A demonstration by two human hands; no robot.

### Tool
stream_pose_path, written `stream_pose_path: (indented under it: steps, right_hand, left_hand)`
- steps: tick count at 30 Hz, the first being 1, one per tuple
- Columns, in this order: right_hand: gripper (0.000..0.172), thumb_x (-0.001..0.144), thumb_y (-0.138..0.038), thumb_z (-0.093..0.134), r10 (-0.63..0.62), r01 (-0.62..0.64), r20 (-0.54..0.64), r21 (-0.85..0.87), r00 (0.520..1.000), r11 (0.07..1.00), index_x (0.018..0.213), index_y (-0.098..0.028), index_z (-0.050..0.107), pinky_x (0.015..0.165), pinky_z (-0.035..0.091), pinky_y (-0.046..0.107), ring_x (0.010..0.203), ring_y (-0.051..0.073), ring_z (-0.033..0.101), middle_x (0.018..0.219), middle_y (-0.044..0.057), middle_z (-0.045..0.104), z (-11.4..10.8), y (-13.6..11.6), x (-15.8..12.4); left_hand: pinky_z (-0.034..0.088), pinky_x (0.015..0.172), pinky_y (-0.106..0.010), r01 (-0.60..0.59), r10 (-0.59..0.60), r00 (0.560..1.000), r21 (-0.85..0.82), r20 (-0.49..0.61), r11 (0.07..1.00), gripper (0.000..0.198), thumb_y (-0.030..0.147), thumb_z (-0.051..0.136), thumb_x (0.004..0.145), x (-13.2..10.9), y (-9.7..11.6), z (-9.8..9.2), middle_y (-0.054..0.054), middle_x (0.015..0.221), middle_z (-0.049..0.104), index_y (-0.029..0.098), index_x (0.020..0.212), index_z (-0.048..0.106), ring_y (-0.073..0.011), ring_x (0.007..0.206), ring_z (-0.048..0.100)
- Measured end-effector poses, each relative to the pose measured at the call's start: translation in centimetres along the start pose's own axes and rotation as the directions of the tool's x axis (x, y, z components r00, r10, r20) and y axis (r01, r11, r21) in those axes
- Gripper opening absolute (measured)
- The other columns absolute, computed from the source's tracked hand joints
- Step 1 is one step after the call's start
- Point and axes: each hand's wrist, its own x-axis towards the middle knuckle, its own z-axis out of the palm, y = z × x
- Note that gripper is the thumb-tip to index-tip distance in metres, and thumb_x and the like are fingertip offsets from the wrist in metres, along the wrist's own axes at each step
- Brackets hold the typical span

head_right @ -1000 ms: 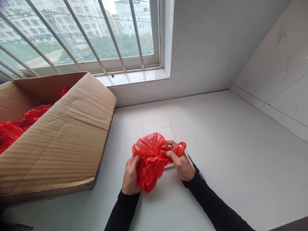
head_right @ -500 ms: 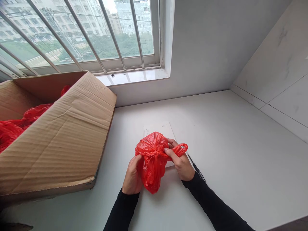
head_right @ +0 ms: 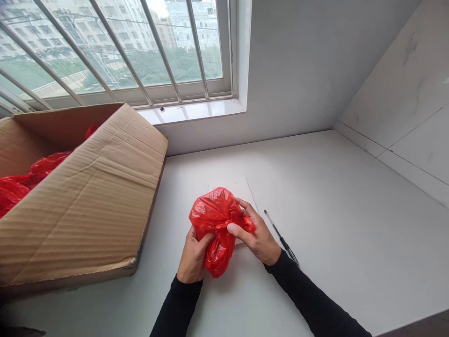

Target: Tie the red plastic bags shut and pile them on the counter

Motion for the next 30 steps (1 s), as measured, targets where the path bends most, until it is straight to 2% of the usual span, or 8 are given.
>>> stream_pose_path:
  steps: [3, 6, 12, 19, 23, 27, 30]
  right_hand:
    - [0.053, 0.089, -0.033, 0.068, -0.029, 0.031, -0.087, 0.017, 0.996, 0.999, 0.138, -0.032, 0.047, 0.107, 0.045, 0.048, 0.120, 0.027, 0.060, 0.129, 0.007, 0.063, -0.16, 0.25, 0.11]
    - [0.051, 0.089, -0.034, 0.068, -0.023, 0.031, -0.164, 0.048, 0.986, 0.998, 0.136, -0.033, 0.049, 0.110, 0.042, 0.050, 0.119, 0.027, 0.061, 0.127, 0.005, 0.064, -0.25, 0.43, 0.19]
    - [0.049, 0.089, -0.035, 0.068, 0.019, 0.015, -0.201, 0.167, 0.979, 0.986, 0.134, -0.032, 0.049, 0.103, 0.050, 0.050, 0.116, 0.027, 0.063, 0.124, 0.005, 0.065, -0.09, 0.23, 0.17]
    - [0.045, 0.090, -0.035, 0.067, 0.034, 0.019, -0.229, 0.228, 0.973, 0.974, 0.132, -0.031, 0.051, 0.098, 0.052, 0.044, 0.109, 0.025, 0.065, 0.116, 0.004, 0.068, -0.14, 0.08, 0.26]
    - [0.044, 0.090, -0.035, 0.068, 0.059, -0.003, -0.230, 0.239, 0.971, 0.971, 0.131, -0.030, 0.052, 0.096, 0.053, 0.040, 0.105, 0.022, 0.065, 0.113, 0.003, 0.069, -0.14, 0.24, 0.32]
    - [0.043, 0.090, -0.035, 0.068, 0.077, -0.023, -0.222, 0.237, 0.972, 0.971, 0.129, -0.029, 0.053, 0.094, 0.054, 0.039, 0.104, 0.022, 0.064, 0.110, 0.004, 0.068, -0.02, 0.42, 0.29]
    - [0.043, 0.090, -0.035, 0.068, 0.077, -0.024, -0.222, 0.233, 0.972, 0.972, 0.129, -0.029, 0.052, 0.092, 0.055, 0.039, 0.103, 0.022, 0.064, 0.107, 0.003, 0.067, 0.02, 0.50, 0.26]
  left_hand:
    - [0.051, 0.087, -0.035, 0.049, -0.049, 0.996, 0.001, 0.081, 0.999, 0.034, 0.022, 0.067, 0.083, -0.23, 0.31, -0.08, -0.009, 0.114, 0.071, 0.020, 0.117, 0.061, -0.0255, 0.102, 0.065]
    - [0.050, 0.086, -0.034, 0.056, -0.070, 0.979, 0.076, 0.190, 0.996, 0.045, 0.015, 0.068, 0.078, -0.39, 0.33, -0.32, -0.008, 0.119, 0.069, 0.022, 0.122, 0.060, -0.0252, 0.103, 0.064]
    - [0.048, 0.098, -0.040, -0.004, -0.025, 0.952, 0.094, 0.305, 0.996, 0.061, 0.023, 0.075, 0.081, -0.17, 0.00, -0.49, -0.012, 0.136, 0.061, 0.024, 0.137, 0.049, -0.0310, 0.123, 0.056]
    - [0.051, 0.090, -0.034, 0.006, -0.040, 0.965, 0.134, 0.259, 0.991, 0.047, 0.029, 0.076, 0.081, 0.04, 0.06, -0.14, -0.012, 0.122, 0.068, 0.018, 0.124, 0.059, -0.0265, 0.110, 0.063]
    - [0.054, 0.077, -0.029, 0.048, -0.079, 0.971, 0.142, 0.223, 0.989, 0.037, 0.033, 0.075, 0.082, 0.14, 0.04, -0.11, -0.011, 0.107, 0.072, 0.013, 0.113, 0.065, -0.0191, 0.087, 0.066]
    - [0.050, 0.053, -0.024, 0.119, -0.144, 0.978, 0.160, 0.154, 0.980, 0.043, 0.040, 0.073, 0.083, 0.32, -0.08, -0.38, -0.009, 0.091, 0.073, 0.012, 0.115, 0.065, -0.0114, 0.060, 0.058]
    - [0.050, 0.049, -0.024, 0.146, -0.162, 0.983, 0.177, 0.083, 0.973, 0.051, 0.044, 0.071, 0.083, 0.30, -0.03, -0.44, -0.009, 0.091, 0.073, 0.012, 0.122, 0.062, -0.0109, 0.055, 0.056]
